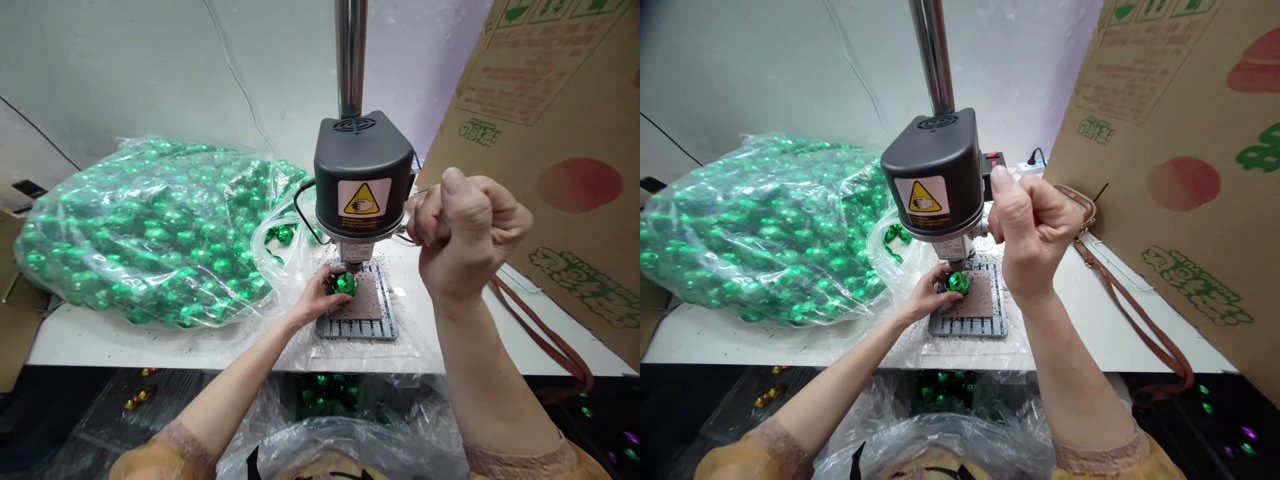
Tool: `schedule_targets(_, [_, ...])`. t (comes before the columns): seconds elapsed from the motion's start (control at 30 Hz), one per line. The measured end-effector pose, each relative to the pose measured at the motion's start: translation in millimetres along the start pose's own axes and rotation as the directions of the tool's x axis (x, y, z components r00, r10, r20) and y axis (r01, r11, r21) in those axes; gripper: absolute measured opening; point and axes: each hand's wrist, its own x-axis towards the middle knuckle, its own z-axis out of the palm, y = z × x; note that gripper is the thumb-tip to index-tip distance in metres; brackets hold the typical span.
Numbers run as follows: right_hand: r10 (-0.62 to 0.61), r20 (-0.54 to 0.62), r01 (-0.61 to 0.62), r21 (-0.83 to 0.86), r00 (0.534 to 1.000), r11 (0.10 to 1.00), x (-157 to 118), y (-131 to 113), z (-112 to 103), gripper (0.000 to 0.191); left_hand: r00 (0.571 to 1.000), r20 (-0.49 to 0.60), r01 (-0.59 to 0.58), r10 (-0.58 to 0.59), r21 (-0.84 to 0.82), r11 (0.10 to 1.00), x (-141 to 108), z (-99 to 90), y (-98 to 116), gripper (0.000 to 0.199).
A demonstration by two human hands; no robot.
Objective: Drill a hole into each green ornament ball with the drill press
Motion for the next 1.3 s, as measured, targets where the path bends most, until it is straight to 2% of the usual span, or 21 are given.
schedule_targets(0.1, [0.011,-0.008,-0.011,0.000,1.000,1.000,0,0,0,0.054,0.999,-0.012,-0.032,0.033,0.039,0.999,1,2.4,-1,0.059])
schedule_targets(0.23, [0.035,-0.022,-0.035,-0.006,0.999,0.999,-1,-2,1,0.054,0.999,-0.046,-0.012,0.010,-0.037,0.999,-1,8.9,-3,0.063])
schedule_targets(0.47, [0.013,-0.016,-0.013,0.036,1.000,0.999,0,-2,1,0.050,0.999,-0.039,-0.003,-0.002,-0.141,0.990,-6,20.3,-9,0.064])
schedule_targets(0.87, [0.046,-0.018,-0.046,-0.027,0.999,0.999,0,-6,1,0.053,0.995,-0.095,0.003,-0.016,-0.141,0.990,-12,30.0,-15,0.065])
schedule_targets(1.07, [0.036,-0.026,-0.037,-0.024,0.999,0.999,0,-7,2,0.052,0.999,-0.037,-0.030,0.026,-0.127,0.991,-14,31.5,-15,0.060])
schedule_targets(1.3, [0.038,-0.011,-0.038,-0.028,0.999,0.999,-1,-5,-1,0.053,0.998,-0.039,-0.048,0.043,-0.115,0.992,-15,32.1,-15,0.060])
